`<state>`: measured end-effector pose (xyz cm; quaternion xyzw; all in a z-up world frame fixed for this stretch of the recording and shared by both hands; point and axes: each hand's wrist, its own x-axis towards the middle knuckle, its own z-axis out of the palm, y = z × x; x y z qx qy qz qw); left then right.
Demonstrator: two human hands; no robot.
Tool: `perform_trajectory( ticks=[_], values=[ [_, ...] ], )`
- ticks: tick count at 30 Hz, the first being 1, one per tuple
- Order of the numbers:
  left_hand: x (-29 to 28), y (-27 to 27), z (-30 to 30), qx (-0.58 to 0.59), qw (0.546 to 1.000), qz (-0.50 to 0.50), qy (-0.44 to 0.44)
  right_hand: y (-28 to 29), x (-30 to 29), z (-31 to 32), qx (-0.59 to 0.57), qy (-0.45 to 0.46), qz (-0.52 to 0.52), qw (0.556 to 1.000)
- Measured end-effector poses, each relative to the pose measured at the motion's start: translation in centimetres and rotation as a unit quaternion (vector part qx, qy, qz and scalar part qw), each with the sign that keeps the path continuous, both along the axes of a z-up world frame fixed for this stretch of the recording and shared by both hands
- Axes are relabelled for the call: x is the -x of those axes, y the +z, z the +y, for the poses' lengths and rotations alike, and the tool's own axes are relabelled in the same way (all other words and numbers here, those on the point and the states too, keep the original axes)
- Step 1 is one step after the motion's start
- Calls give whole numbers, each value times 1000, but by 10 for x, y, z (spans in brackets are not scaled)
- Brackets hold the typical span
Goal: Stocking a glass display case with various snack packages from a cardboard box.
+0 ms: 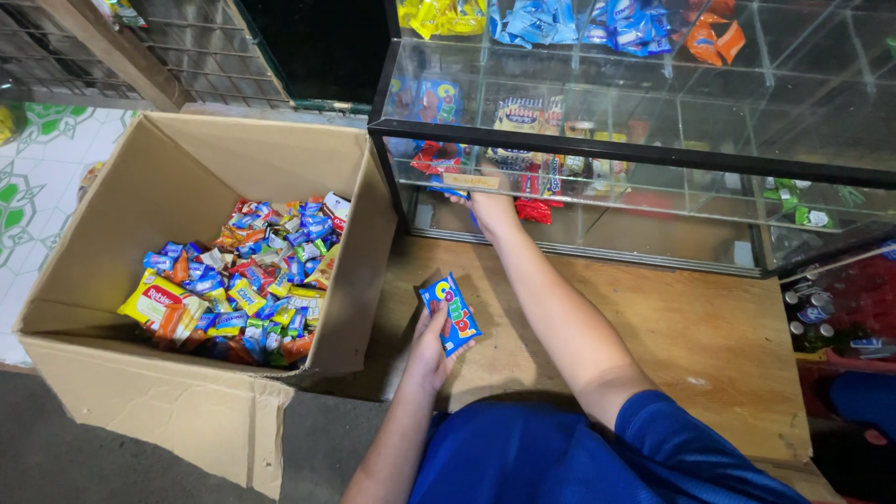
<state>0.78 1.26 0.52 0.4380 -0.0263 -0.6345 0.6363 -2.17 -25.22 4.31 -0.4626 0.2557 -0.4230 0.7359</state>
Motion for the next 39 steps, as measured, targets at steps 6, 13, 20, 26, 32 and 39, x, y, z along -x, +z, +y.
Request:
perform_trajectory(
  ticks=[6,13,20,26,32,39],
  values=[
    [2,-1,-1,2,1000,1,-2,-10,-7,-13,41,-4,17,999],
    [2,0,-2,-17,1000,4,-5,10,-6,-10,58,-9,25,998],
    [-2,0,0,-18,1000,7,4,-8,2,9,54,-23,48,997],
    [-7,-6,0,-28,999,2,15,-36,21,26,83,-29,190,978],
    [-3,-5,-3,-34,999,11,-1,-49,14,-6,254,34,261,931],
    [-8,-9,-3,-31,999,12,4,9,18,25,439,-108,362,815]
  ],
)
